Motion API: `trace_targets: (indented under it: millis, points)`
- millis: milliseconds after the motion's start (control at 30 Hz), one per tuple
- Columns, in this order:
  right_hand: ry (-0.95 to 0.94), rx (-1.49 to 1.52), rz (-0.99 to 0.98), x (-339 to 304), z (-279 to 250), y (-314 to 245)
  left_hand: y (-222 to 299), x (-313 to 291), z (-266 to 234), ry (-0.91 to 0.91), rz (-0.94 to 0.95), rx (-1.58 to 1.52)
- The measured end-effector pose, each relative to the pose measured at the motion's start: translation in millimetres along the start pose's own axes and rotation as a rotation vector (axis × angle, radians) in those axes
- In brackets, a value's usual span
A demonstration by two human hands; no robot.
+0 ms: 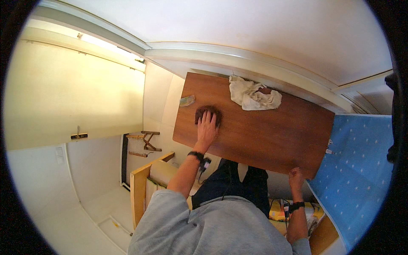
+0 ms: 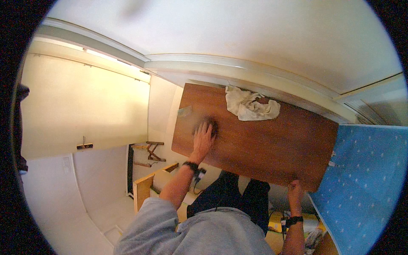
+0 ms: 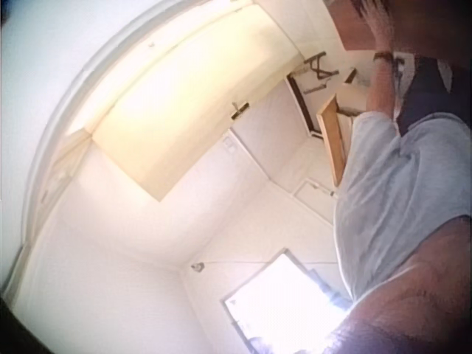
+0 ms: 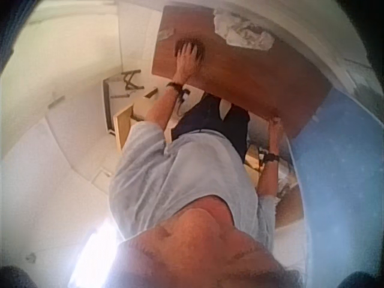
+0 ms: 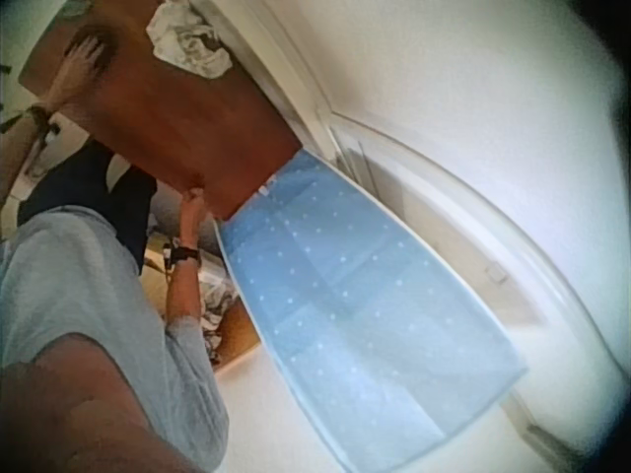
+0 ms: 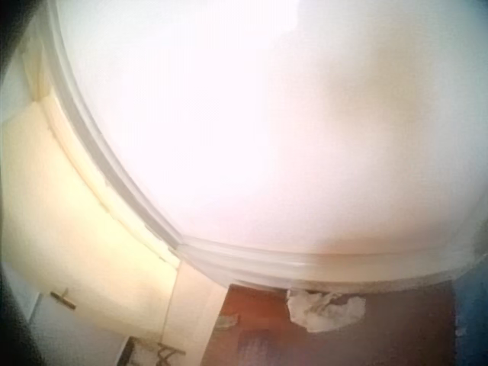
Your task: The person wipes a whiteboard with a dark cloth, removes a small sticker, and continues wiping the board. They then wipe a wooden table and a blue star-patterned fabric item.
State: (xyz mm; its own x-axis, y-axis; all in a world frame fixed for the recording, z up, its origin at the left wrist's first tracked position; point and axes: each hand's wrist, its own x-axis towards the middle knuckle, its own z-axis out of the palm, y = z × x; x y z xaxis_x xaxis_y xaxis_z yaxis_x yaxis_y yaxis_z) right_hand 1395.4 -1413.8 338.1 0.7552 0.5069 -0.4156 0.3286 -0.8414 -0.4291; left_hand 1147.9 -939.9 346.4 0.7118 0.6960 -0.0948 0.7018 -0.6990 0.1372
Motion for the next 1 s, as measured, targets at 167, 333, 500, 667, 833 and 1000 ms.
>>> trace_targets:
  millis: [167,333,500,667,833,1000]
  points:
    - [0.009,-0.045,0.006,16.4,13.3,2.0,33.7,72.4,14.7,0.063,-0.006,-0.034]
    - [-0.056,0.032,0.04,37.4,14.9,-2.1,18.6,9.2,20.1,0.078,0.015,-0.077]
    - [-0.052,0.025,0.044,37.2,21.2,-1.7,-42.8,-92.7,19.3,0.103,-0.346,-0.035]
    - [-0.064,0.013,0.107,30.3,21.6,-9.2,-2.8,-112.4,39.1,-0.045,-0.202,-0.12]
    - [-0.154,0.001,0.1,36.0,16.4,-7.4,82.5,-111.9,47.2,-0.266,0.488,-0.209]
    - [-0.153,-0.001,0.082,44.0,26.9,6.1,39.4,-44.7,34.9,-0.199,0.466,-0.176]
